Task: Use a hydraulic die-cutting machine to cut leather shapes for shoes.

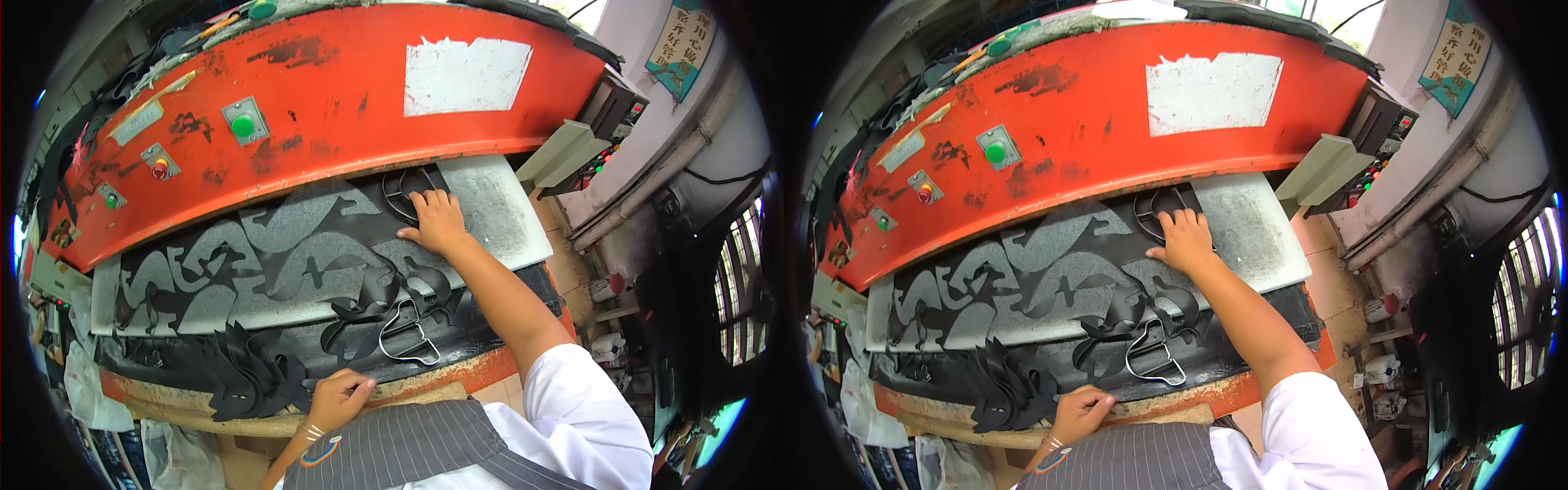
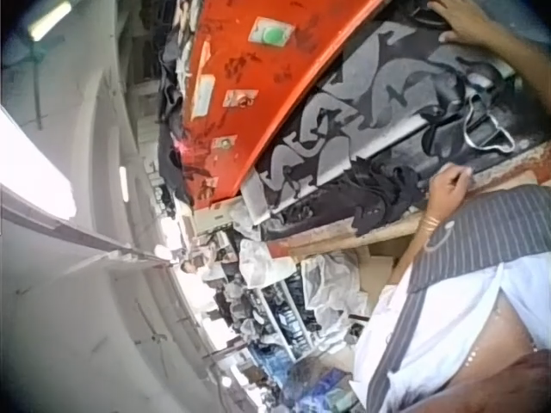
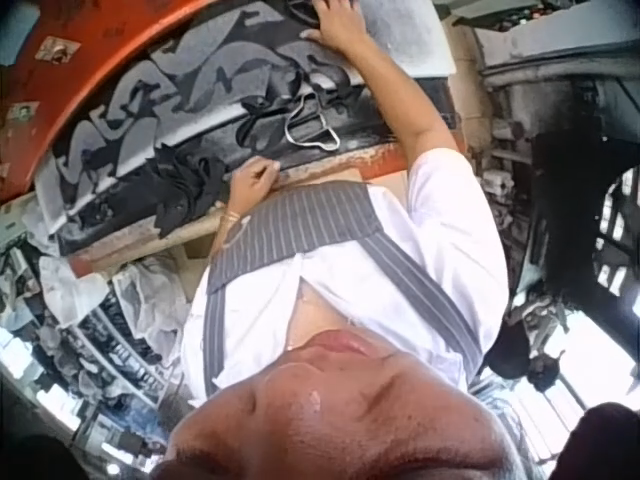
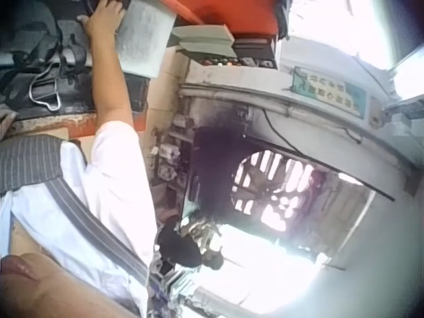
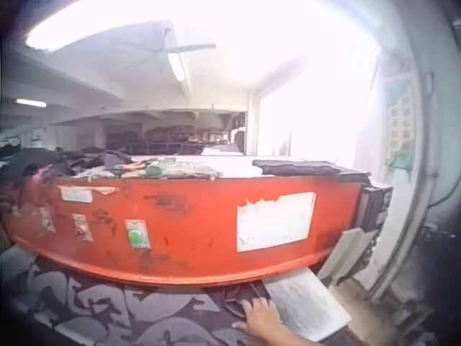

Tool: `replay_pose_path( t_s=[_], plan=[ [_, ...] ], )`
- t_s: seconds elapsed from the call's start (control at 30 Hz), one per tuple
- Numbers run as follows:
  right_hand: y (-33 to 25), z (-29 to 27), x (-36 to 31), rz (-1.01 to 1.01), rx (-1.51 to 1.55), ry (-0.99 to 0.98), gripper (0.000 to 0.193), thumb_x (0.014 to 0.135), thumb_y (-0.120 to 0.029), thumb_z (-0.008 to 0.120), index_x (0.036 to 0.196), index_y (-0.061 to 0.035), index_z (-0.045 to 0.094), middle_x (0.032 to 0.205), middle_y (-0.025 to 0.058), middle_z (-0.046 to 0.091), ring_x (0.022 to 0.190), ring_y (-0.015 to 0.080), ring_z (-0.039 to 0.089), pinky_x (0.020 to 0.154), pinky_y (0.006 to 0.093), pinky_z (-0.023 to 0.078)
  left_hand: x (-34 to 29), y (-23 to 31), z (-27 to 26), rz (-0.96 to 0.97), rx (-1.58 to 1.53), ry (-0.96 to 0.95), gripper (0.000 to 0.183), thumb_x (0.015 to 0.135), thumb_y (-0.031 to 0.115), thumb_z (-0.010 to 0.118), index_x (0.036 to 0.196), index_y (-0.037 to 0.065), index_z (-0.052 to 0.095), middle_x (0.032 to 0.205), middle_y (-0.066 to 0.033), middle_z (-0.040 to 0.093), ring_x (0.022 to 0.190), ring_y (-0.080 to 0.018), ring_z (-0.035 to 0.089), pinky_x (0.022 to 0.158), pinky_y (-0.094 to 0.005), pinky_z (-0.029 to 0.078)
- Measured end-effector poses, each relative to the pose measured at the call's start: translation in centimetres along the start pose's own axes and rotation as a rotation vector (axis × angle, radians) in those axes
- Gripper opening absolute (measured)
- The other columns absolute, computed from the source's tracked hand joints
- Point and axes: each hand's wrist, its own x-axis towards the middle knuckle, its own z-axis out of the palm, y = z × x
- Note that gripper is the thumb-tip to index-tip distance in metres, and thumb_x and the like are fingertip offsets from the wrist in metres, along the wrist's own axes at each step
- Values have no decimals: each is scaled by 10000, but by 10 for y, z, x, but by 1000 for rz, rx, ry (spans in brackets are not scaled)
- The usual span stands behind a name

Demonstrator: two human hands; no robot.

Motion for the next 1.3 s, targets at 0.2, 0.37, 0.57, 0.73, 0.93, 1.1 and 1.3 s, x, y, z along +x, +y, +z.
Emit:
replay_pose_path(
  t_s=[0.2,0.37,0.57,0.73,0.93,1.1,1.3],
  plan=[
    [11,9,25,-126,100,-223,455,783,-406,726,1064,-87,562,948,130,633,984,307,590,859,401,410,12,11,31,-34,-94,-117,171,881,186,685,889,20,726,762,-81,676,667,-138,626,590,-263,481],
    [39,-29,41,-146,236,-321,382,775,-350,743,995,-66,612,974,173,648,975,372,595,868,450,456,4,14,35,-77,-198,-53,175,898,187,670,902,25,734,771,-66,677,692,-114,618,611,-248,478],
    [100,-78,9,-430,226,-377,345,750,-327,757,916,-59,614,915,146,593,921,358,560,798,443,449,4,16,43,-215,-314,-108,168,930,133,621,960,-1,717,874,-66,682,775,-101,630,678,-246,491],
    [39,-114,-93,-267,596,-188,359,718,-248,791,948,-31,621,865,127,579,848,329,545,758,398,437,9,12,70,-67,-446,30,358,937,204,626,1254,42,592,1138,-94,631,938,-142,627,849,-287,507],
    [-22,-172,-183,-252,732,-75,353,802,-302,718,971,1,656,903,132,562,840,290,540,746,371,438,52,69,114,56,-1040,-115,455,1013,324,499,1303,-25,470,1169,-108,566,1065,-129,516,932,-280,422],
    [-55,-174,-200,-146,1089,-60,393,860,-385,674,947,-2,666,970,117,562,878,254,541,764,363,442,26,87,118,184,-854,100,425,1019,375,476,1202,-8,507,991,-42,600,891,-85,530,799,-269,461],
    [-68,-170,-213,-222,1183,-313,437,766,-413,775,935,-17,699,974,101,564,884,246,547,782,348,453,-14,75,105,-55,-918,212,328,1044,252,423,1106,-16,603,867,-1,623,782,-60,562,707,-244,478]
  ],
)
